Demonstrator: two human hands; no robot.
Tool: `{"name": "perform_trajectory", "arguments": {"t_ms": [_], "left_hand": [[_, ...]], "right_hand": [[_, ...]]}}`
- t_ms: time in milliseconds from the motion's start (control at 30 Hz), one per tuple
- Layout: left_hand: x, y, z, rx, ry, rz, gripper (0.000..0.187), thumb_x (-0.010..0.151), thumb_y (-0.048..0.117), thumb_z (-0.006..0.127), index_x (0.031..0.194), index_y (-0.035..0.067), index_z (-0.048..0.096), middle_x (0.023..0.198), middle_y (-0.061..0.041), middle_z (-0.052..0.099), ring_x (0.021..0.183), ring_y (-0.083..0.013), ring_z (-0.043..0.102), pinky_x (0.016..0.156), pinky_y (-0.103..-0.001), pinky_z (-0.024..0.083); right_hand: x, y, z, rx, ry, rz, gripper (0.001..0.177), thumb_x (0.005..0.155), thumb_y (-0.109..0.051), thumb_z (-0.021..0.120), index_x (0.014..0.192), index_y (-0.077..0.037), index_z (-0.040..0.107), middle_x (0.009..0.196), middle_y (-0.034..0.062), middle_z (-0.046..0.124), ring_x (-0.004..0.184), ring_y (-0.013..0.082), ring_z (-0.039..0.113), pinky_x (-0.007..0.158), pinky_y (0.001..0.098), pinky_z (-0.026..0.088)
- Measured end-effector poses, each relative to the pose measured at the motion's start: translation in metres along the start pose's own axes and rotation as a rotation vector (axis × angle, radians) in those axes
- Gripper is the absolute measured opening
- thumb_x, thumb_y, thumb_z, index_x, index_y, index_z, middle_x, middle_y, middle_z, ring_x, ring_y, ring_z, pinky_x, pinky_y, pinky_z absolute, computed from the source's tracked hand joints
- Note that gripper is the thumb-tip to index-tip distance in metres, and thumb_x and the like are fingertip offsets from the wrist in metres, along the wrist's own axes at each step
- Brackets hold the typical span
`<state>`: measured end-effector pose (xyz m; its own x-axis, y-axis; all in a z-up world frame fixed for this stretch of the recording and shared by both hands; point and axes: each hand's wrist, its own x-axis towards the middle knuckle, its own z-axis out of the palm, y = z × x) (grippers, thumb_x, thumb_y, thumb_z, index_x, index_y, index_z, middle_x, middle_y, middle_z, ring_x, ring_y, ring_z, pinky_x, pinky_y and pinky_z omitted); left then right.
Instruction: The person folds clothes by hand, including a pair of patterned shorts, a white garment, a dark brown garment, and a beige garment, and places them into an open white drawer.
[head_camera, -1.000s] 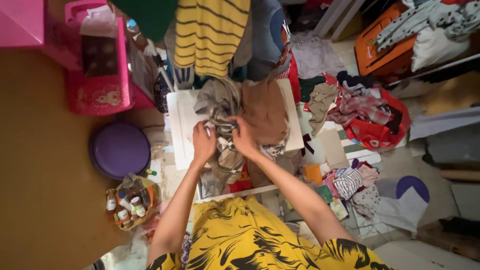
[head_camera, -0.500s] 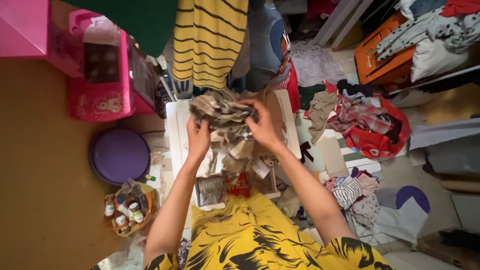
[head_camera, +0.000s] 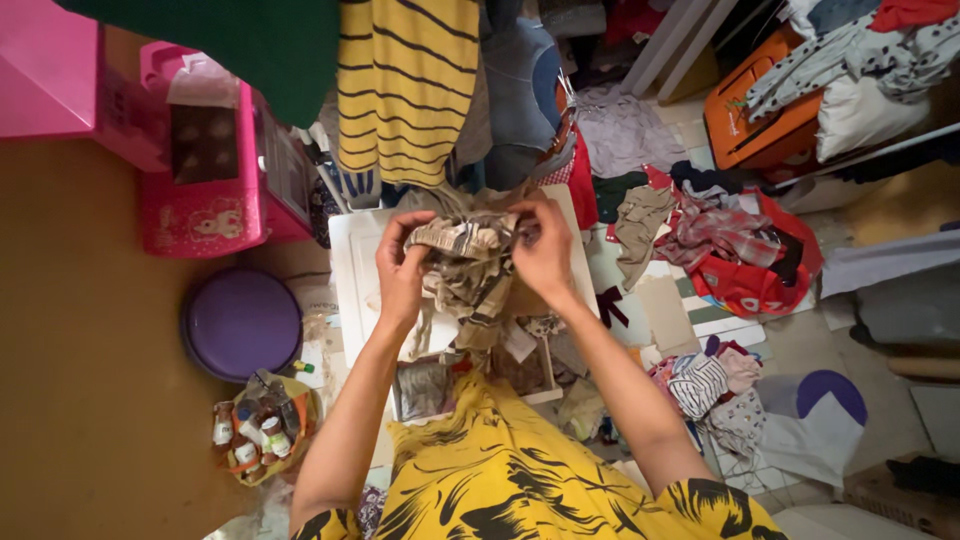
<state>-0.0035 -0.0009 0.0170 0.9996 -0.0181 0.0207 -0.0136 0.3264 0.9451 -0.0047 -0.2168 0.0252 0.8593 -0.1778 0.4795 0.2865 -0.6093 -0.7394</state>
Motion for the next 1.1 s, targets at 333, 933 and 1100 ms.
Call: {"name": "perform_trajectory", "arguments": {"t_ms": [333, 933, 1100], "left_hand": [[-0.005, 0.072, 0.013, 0.486, 0.155, 0.293, 0.017, 0.092, 0.004, 0.072, 0.109, 0.003, 0.067, 0.086, -0.002, 0.064, 0.074, -0.0072, 0.057, 0.065, -0.024, 0.047], [-0.029, 0.137, 0.043, 0.959, -0.549, 0.544, 0.07, 0.061, -0.016, 0.058, 0.124, 0.013, 0.064, 0.144, -0.019, 0.048, 0.119, -0.0464, 0.058, 0.09, -0.047, 0.053], [-0.035, 0.146, 0.053, 0.922, -0.349, 0.517, 0.063, 0.069, -0.013, 0.057, 0.128, 0.007, 0.054, 0.142, -0.017, 0.05, 0.116, -0.0468, 0.062, 0.099, -0.051, 0.051]], "right_hand": [[0.029, -0.008, -0.055, 0.43, 0.098, 0.016, 0.02, 0.09, 0.016, 0.061, 0.096, -0.003, 0.058, 0.111, 0.0057, 0.067, 0.101, 0.0116, 0.066, 0.087, 0.0224, 0.054], [0.036, -0.088, -0.097, 0.099, 0.047, -0.274, 0.034, 0.079, 0.022, 0.06, 0.088, -0.004, 0.08, 0.121, 0.0065, 0.072, 0.107, 0.0215, 0.072, 0.092, 0.0298, 0.058], [0.032, -0.106, -0.106, -0.136, -0.035, -0.436, 0.033, 0.07, 0.02, 0.06, 0.085, -0.006, 0.076, 0.121, 0.008, 0.071, 0.107, 0.0295, 0.067, 0.088, 0.0372, 0.056]]}}
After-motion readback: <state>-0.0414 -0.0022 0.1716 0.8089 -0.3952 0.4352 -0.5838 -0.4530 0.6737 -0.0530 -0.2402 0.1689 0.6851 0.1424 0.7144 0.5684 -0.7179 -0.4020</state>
